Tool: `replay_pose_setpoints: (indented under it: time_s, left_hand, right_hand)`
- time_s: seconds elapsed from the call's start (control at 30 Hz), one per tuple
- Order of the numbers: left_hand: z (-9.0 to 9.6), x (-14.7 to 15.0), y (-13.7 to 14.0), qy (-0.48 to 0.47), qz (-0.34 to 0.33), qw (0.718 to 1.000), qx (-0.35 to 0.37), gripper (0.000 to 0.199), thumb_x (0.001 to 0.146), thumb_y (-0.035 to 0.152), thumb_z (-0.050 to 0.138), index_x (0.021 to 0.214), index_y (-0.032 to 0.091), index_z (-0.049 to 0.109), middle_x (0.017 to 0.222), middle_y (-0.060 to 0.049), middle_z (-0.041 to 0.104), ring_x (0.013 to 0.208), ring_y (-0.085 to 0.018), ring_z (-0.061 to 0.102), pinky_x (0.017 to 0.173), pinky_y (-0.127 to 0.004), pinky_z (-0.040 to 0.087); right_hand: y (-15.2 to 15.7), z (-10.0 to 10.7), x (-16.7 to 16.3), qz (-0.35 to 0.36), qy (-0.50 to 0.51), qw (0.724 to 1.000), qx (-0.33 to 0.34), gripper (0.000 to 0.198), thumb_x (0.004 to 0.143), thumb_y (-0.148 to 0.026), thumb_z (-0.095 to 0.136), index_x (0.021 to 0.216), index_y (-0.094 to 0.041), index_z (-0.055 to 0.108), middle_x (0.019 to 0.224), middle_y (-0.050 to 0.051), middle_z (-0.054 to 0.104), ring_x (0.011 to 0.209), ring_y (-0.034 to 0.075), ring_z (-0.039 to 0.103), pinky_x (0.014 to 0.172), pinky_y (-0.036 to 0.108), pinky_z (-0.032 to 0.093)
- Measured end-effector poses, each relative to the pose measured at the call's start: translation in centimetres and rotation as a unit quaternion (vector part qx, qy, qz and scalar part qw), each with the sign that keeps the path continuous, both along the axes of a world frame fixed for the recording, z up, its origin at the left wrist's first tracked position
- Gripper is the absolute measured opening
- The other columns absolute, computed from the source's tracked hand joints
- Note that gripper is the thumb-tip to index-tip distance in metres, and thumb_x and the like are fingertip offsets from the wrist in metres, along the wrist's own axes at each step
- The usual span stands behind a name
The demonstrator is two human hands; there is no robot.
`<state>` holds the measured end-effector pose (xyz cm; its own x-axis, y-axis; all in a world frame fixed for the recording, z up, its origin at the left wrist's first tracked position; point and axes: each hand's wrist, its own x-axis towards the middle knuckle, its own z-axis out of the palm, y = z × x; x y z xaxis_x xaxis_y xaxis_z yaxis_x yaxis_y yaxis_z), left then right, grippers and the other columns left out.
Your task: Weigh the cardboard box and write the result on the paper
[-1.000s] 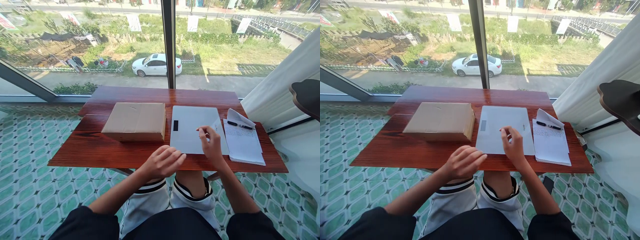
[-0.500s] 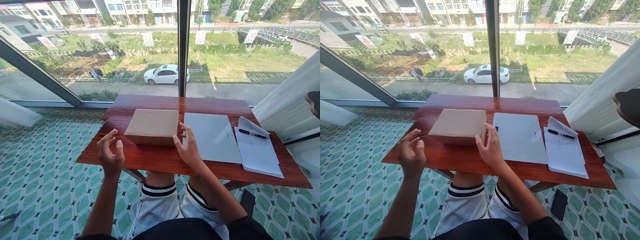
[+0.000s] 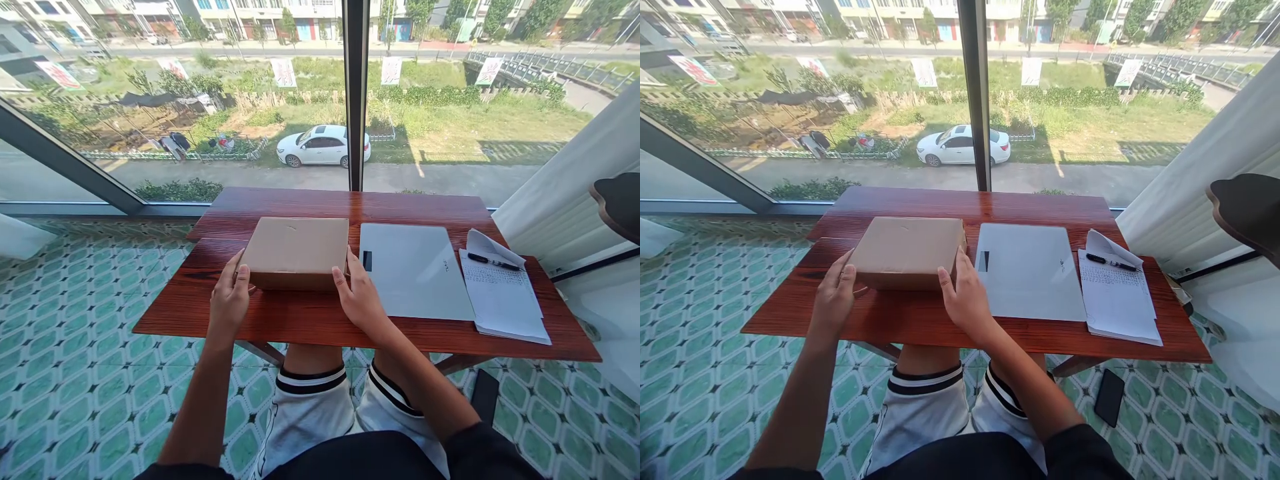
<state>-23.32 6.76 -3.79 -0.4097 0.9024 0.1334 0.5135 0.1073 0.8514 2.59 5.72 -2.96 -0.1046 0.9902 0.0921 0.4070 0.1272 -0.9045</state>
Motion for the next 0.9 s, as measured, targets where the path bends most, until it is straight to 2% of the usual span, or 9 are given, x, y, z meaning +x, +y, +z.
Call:
replay_pose_setpoints:
  time_s: [0.17, 0.27, 0.4, 0.5, 0.63, 0.8, 0.9]
  left_hand:
    - [0.1, 0.3, 0.0, 0.013, 0.008, 1.000, 0.014, 0.059, 0.095, 0.058, 0.045, 0.144, 0.027, 0.056, 0.150, -0.008, 0.055, 0.128, -0.028, 0.060, 0.090, -0.036, 0.063]
    - [0.4, 0.7, -0.2, 0.003, 0.022, 1.000, 0.014, 0.057, 0.095, 0.055, 0.046, 0.143, 0.028, 0.057, 0.149, -0.007, 0.057, 0.125, -0.028, 0.061, 0.082, -0.033, 0.064]
    - [0.8, 1.1, -0.5, -0.011, 0.037, 0.999, 0.020, 0.055, 0.094, 0.050, 0.046, 0.143, 0.027, 0.057, 0.148, -0.007, 0.058, 0.120, -0.025, 0.064, 0.070, -0.027, 0.063]
    - [1.3, 1.5, -0.8, 0.002, 0.049, 0.998, 0.033, 0.054, 0.094, 0.047, 0.047, 0.143, 0.026, 0.057, 0.146, -0.008, 0.060, 0.118, -0.023, 0.065, 0.067, -0.025, 0.063]
    - [2.4, 2.2, -1.2, 0.033, 0.052, 0.997, 0.049, 0.054, 0.095, 0.049, 0.047, 0.143, 0.027, 0.057, 0.145, -0.007, 0.061, 0.115, -0.023, 0.065, 0.072, -0.029, 0.065]
    - [3.6, 3.6, -1.6, 0.074, 0.040, 0.995, 0.061, 0.058, 0.096, 0.055, 0.045, 0.144, 0.024, 0.057, 0.144, -0.009, 0.062, 0.121, -0.027, 0.064, 0.091, -0.040, 0.063]
    - [4.0, 4.7, -1.6, 0.072, 0.029, 0.994, 0.078, 0.060, 0.096, 0.055, 0.044, 0.145, 0.023, 0.055, 0.148, -0.009, 0.059, 0.126, -0.028, 0.062, 0.090, -0.039, 0.064]
  right_hand:
    - [0.2, -0.4, -0.2, -0.001, 0.012, 1.000, 0.028, 0.080, 0.103, -0.056, 0.026, 0.158, 0.001, 0.032, 0.162, 0.014, 0.033, 0.150, 0.025, 0.034, 0.125, 0.037, 0.029]
    - [0.4, -0.4, -0.3, 0.001, 0.019, 0.999, 0.026, 0.078, 0.103, -0.054, 0.027, 0.158, 0.002, 0.032, 0.162, 0.013, 0.034, 0.151, 0.024, 0.034, 0.125, 0.036, 0.030]
    - [0.6, 0.0, -0.4, 0.002, 0.034, 0.999, 0.023, 0.078, 0.103, -0.054, 0.029, 0.159, 0.001, 0.031, 0.163, 0.010, 0.032, 0.153, 0.022, 0.031, 0.127, 0.033, 0.025]
    - [0.6, 0.5, -0.3, 0.007, 0.044, 0.999, 0.031, 0.077, 0.103, -0.053, 0.029, 0.160, -0.001, 0.029, 0.164, 0.008, 0.029, 0.153, 0.021, 0.030, 0.128, 0.032, 0.024]
    - [0.5, 1.2, 0.2, -0.002, 0.040, 0.998, 0.043, 0.074, 0.103, -0.052, 0.030, 0.161, -0.005, 0.029, 0.164, 0.006, 0.030, 0.153, 0.020, 0.032, 0.127, 0.034, 0.027]
    - [0.3, 1.9, 1.6, -0.017, 0.031, 0.999, 0.034, 0.069, 0.103, -0.052, 0.029, 0.160, -0.013, 0.036, 0.162, 0.003, 0.034, 0.151, 0.020, 0.035, 0.122, 0.038, 0.036]
    - [0.3, 2.2, 2.7, -0.037, 0.025, 0.998, 0.041, 0.068, 0.103, -0.054, 0.030, 0.161, -0.018, 0.036, 0.161, 0.001, 0.036, 0.149, 0.021, 0.039, 0.121, 0.039, 0.037]
